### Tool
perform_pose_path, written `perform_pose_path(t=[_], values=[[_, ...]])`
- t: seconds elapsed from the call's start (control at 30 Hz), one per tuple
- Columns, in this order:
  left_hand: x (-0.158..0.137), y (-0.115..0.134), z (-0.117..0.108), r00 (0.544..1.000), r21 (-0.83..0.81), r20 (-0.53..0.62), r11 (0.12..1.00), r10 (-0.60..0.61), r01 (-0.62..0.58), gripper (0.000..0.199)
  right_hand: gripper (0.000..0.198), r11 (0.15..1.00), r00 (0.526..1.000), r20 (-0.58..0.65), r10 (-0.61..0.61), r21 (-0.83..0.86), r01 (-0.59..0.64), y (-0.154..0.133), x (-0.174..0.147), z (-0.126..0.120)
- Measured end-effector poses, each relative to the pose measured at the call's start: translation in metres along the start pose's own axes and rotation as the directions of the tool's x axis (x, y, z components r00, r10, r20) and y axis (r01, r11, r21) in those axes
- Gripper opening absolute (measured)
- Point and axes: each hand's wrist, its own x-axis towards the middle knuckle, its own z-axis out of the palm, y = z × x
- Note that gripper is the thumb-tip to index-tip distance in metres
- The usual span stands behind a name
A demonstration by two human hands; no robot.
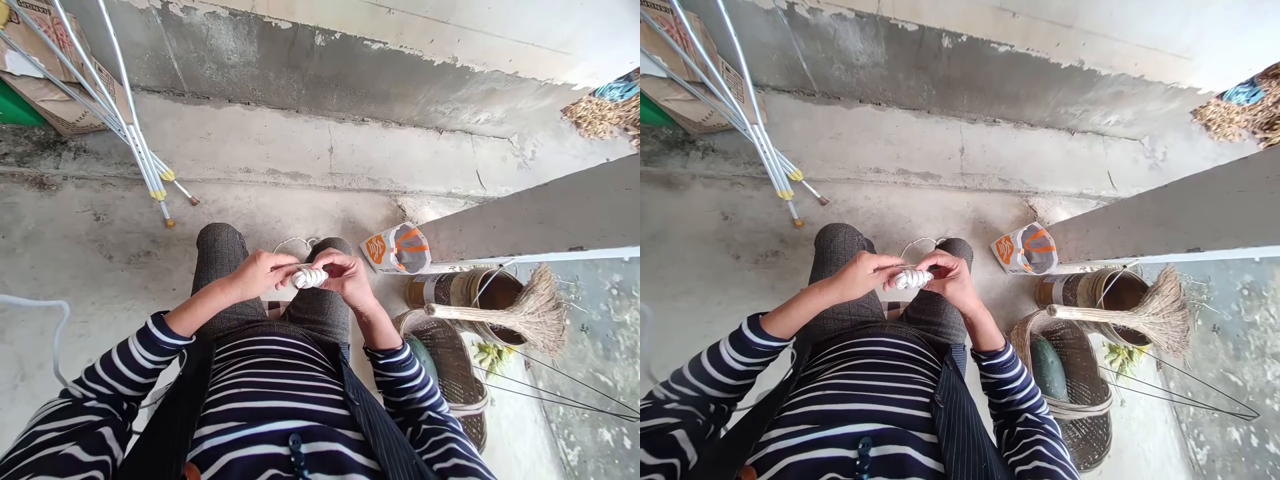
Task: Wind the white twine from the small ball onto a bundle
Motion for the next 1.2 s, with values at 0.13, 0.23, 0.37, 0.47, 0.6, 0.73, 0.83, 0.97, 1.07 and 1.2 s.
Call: perform_pose_path(t=[0.13,0.23,0.37,0.47,0.6,0.73,0.83,0.97,1.07,1.2], values=[[0.005,0.008,-0.011,0.995,-0.183,0.080,0.981,-0.055,0.069,0.037,0.025,1.000,0.999,0.044,-0.024,0.000,0.024,0.000,0.001,0.000],[0.008,0.013,-0.013,0.989,-0.293,0.103,0.947,-0.104,0.130,0.038,0.025,0.999,0.997,0.066,-0.033,-0.011,0.034,-0.001,0.002,0.001],[0.014,0.006,-0.013,0.966,-0.475,0.170,0.842,-0.196,0.255,0.034,0.022,0.999,0.994,0.093,-0.053,-0.005,0.054,-0.005,0.003,0.005],[0.022,-0.010,-0.009,0.932,-0.529,0.259,0.770,-0.253,0.356,0.035,0.021,0.998,0.995,0.087,-0.057,-0.029,0.060,-0.008,0.003,0.009],[0.027,-0.021,0.002,0.902,-0.570,0.326,0.702,-0.283,0.426,0.034,0.022,0.999,0.997,0.074,-0.038,-0.024,0.040,-0.005,0.004,0.012],[0.019,-0.009,0.020,0.929,-0.534,0.252,0.761,-0.272,0.368,0.032,0.030,0.995,0.997,-0.052,0.057,0.089,-0.052,0.008,0.007,0.011],[0.008,0.001,0.032,0.959,-0.448,-0.007,0.858,-0.284,0.251,0.032,0.037,0.966,0.972,-0.181,0.148,0.236,-0.103,0.021,0.013,0.010],[-0.001,0.005,0.040,0.957,-0.440,-0.053,0.867,-0.285,0.234,0.033,0.050,0.929,0.958,-0.195,0.208,0.346,-0.132,0.030,0.019,0.009],[-0.002,0.005,0.041,0.950,-0.481,-0.024,0.837,-0.311,0.261,0.037,0.046,0.924,0.964,-0.159,0.215,0.353,-0.147,0.032,0.020,0.008],[0.002,0.005,0.041,0.932,-0.495,0.006,0.809,-0.362,0.317,0.044,0.039,0.923,0.967,-0.121,0.223,0.344,-0.170,0.033,0.019,0.007]])
